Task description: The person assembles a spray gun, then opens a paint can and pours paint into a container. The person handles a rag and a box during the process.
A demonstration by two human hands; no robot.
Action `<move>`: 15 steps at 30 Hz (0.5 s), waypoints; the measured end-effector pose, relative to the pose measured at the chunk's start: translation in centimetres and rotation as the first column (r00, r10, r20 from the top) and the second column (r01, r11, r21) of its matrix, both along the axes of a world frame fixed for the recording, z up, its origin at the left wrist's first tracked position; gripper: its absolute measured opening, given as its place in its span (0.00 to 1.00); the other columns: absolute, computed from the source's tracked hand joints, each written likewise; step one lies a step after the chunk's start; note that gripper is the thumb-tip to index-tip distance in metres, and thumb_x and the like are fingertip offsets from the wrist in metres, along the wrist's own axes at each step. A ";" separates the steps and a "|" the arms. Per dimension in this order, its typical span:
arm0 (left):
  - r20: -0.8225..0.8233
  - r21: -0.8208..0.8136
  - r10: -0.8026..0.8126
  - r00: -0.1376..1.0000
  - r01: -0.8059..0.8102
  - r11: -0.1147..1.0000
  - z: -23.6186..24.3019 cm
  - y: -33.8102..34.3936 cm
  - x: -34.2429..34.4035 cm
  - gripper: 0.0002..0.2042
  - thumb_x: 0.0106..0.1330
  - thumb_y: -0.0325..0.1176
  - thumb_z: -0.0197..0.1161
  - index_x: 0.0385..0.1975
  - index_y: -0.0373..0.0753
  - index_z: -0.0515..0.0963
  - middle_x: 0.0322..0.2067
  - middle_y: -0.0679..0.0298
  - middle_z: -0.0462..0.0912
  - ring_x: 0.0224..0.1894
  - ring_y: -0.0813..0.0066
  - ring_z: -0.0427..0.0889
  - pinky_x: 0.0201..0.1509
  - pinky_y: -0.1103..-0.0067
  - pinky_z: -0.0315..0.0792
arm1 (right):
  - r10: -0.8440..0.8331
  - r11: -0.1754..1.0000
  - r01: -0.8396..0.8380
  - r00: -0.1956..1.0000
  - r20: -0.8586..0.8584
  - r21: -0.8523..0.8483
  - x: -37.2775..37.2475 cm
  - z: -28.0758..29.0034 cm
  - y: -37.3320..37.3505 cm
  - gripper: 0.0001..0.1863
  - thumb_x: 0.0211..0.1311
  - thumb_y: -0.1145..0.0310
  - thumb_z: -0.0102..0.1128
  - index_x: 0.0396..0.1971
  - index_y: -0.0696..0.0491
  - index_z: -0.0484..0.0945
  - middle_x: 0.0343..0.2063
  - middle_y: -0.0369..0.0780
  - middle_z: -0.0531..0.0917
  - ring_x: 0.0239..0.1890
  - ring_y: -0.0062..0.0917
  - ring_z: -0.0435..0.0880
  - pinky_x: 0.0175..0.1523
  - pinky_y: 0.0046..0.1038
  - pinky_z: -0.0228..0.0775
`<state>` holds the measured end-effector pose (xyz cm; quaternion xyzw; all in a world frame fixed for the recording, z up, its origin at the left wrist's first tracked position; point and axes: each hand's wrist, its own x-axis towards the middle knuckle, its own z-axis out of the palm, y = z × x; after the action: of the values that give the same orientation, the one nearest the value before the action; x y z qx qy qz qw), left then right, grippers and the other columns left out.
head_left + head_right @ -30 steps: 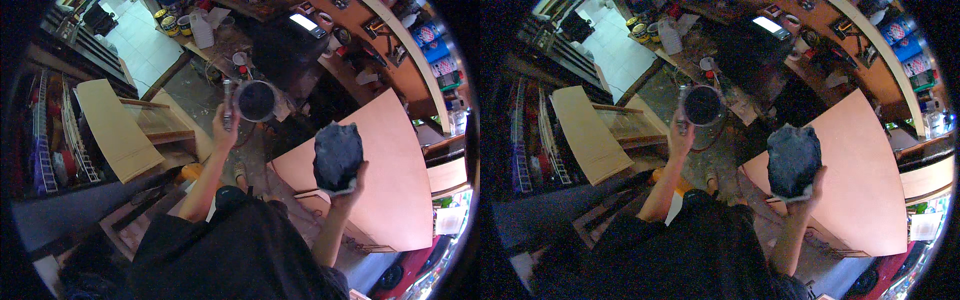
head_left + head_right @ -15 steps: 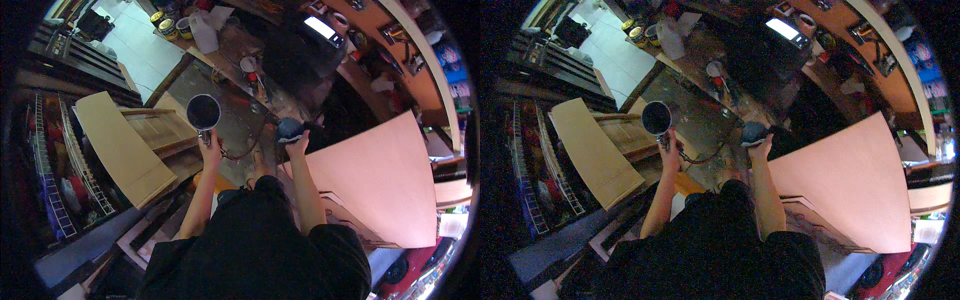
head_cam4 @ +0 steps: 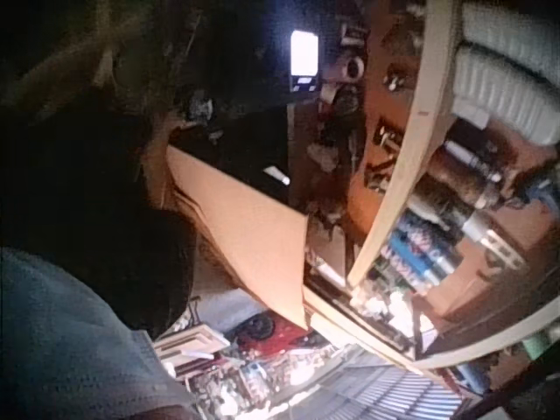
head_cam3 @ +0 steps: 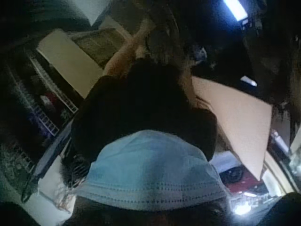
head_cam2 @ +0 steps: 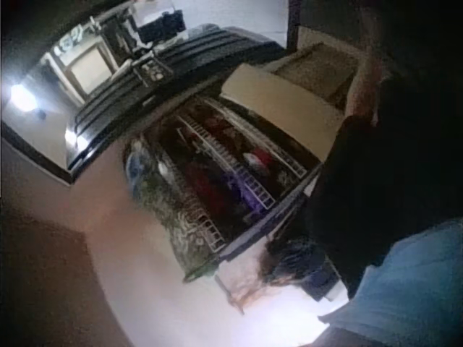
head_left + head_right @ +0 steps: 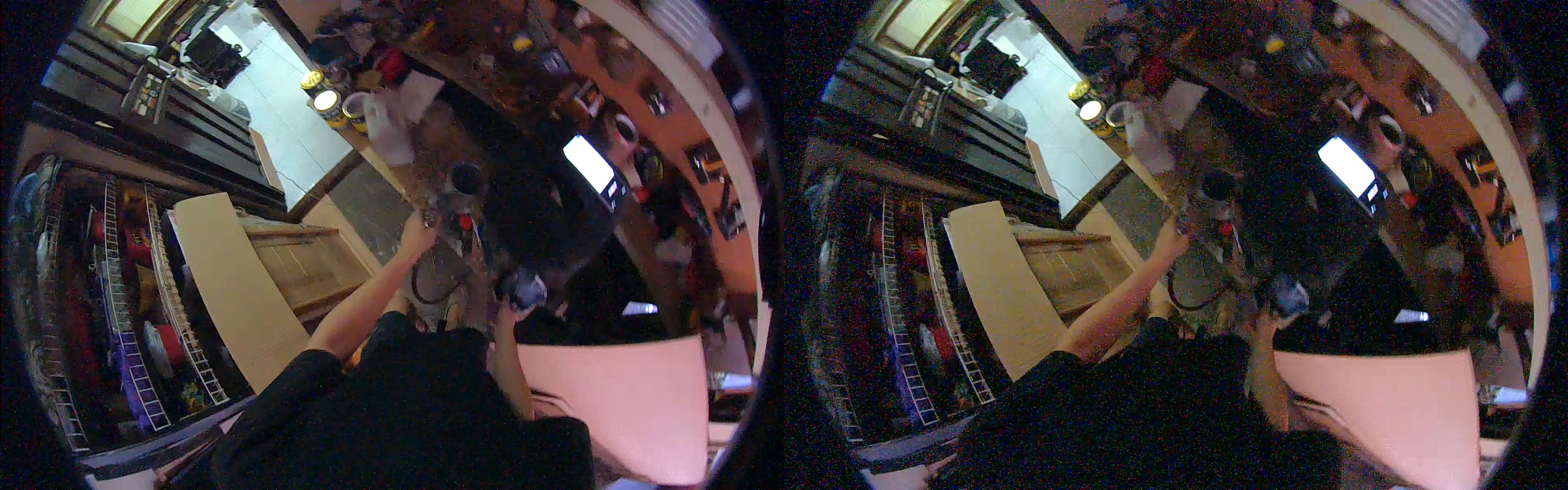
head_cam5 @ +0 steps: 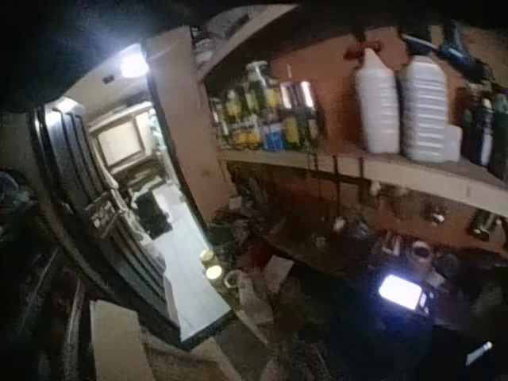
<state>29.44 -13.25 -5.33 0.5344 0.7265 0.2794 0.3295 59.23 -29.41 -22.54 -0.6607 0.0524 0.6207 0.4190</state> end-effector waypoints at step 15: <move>-0.114 -0.070 -0.315 0.942 0.309 0.949 -16.4 20.3 -1.3 0.33 0.58 0.48 0.65 0.59 0.34 0.67 0.53 0.39 0.75 0.57 0.42 0.76 0.58 0.57 0.72 | 0.528 0.838 -0.487 0.609 0.592 -0.246 -4.4 5.8 -7.3 0.15 0.68 0.66 0.55 0.48 0.61 0.76 0.45 0.43 0.83 0.41 0.30 0.81 0.42 0.36 0.76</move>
<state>28.12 7.02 -21.72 0.6504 0.6586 0.1715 0.3374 54.88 -36.69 -16.70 -0.8303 -0.2638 0.4492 0.1979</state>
